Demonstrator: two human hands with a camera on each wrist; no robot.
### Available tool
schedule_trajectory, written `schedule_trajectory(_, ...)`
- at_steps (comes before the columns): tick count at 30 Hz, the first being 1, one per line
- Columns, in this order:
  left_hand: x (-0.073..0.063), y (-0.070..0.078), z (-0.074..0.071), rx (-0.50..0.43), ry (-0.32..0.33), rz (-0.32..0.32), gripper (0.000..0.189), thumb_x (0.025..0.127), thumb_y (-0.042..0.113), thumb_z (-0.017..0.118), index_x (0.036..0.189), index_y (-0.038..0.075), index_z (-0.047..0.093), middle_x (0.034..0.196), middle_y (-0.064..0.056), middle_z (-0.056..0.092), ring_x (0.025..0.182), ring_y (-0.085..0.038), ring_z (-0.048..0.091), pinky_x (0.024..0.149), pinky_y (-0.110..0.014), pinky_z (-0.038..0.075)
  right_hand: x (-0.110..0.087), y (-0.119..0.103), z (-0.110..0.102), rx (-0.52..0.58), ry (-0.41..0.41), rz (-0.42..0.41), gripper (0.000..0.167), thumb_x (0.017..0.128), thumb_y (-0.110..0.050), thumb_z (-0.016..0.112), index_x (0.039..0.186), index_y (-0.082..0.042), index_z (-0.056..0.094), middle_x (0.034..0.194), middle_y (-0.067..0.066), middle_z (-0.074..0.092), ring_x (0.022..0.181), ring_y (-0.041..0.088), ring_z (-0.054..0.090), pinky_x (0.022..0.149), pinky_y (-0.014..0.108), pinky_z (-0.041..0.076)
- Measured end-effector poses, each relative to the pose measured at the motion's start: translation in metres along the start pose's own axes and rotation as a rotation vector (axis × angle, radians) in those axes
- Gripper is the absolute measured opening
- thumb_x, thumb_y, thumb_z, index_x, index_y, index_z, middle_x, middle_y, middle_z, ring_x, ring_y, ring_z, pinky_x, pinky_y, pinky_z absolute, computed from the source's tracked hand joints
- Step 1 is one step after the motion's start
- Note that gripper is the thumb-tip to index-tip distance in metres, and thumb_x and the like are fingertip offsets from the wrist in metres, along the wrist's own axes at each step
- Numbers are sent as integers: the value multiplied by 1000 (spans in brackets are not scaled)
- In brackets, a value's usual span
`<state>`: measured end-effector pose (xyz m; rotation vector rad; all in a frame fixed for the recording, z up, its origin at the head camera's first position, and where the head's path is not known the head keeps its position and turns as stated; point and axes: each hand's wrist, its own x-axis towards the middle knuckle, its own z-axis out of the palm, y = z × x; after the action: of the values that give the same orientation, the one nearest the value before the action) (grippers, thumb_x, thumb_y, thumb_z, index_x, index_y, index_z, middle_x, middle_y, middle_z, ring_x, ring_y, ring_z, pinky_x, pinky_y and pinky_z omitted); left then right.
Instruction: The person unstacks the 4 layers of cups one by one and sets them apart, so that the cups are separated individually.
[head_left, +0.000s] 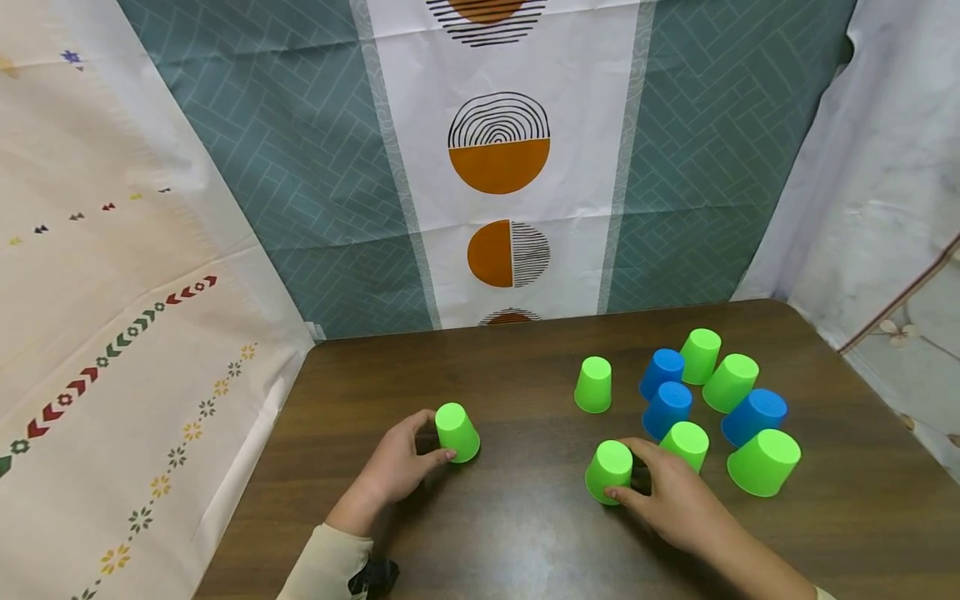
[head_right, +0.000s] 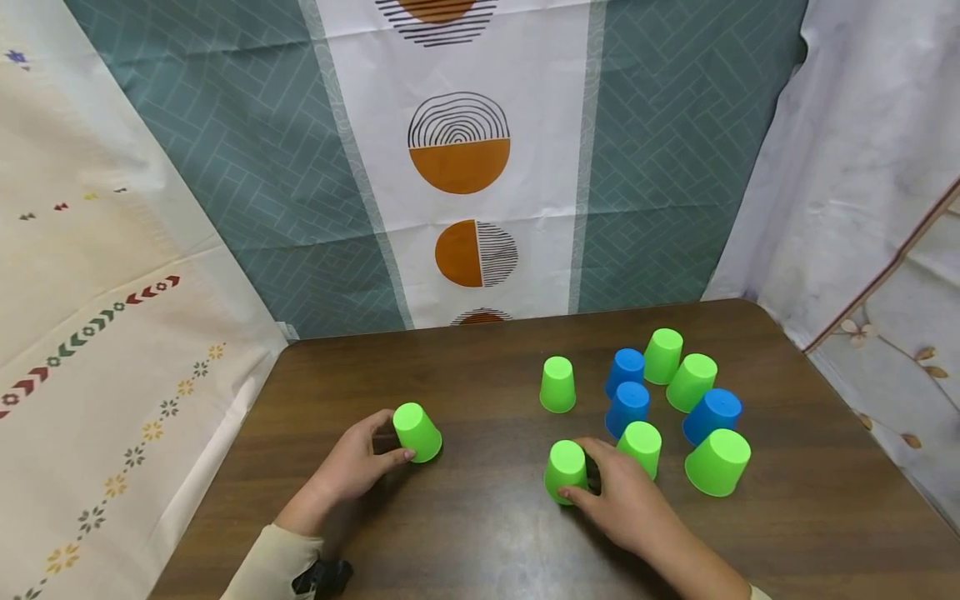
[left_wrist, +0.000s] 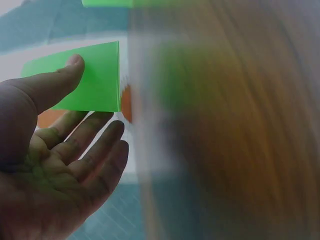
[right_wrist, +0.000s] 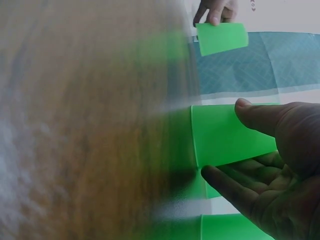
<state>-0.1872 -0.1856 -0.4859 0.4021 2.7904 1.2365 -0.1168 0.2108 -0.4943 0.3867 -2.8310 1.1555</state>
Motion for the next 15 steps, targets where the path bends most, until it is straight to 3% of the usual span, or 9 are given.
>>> schedule_trajectory(7,-2,38,21,-43,-137,126,48,90,20,86,132,14,62,124,-2,68,111,-26,70,94,-49,58,-1,-1,-2,5,-4,0,51,86,-34,89,128,-16,67,111,-10,69,102,13,65,88,46,58)
schedule_trajectory(15,2,67,61,-85,-239,183,43,89,15,86,127,13,64,119,2,68,105,-15,70,92,-33,58,0,1,-1,11,-7,0,50,86,-31,89,129,-17,67,110,-11,68,100,11,64,85,39,58)
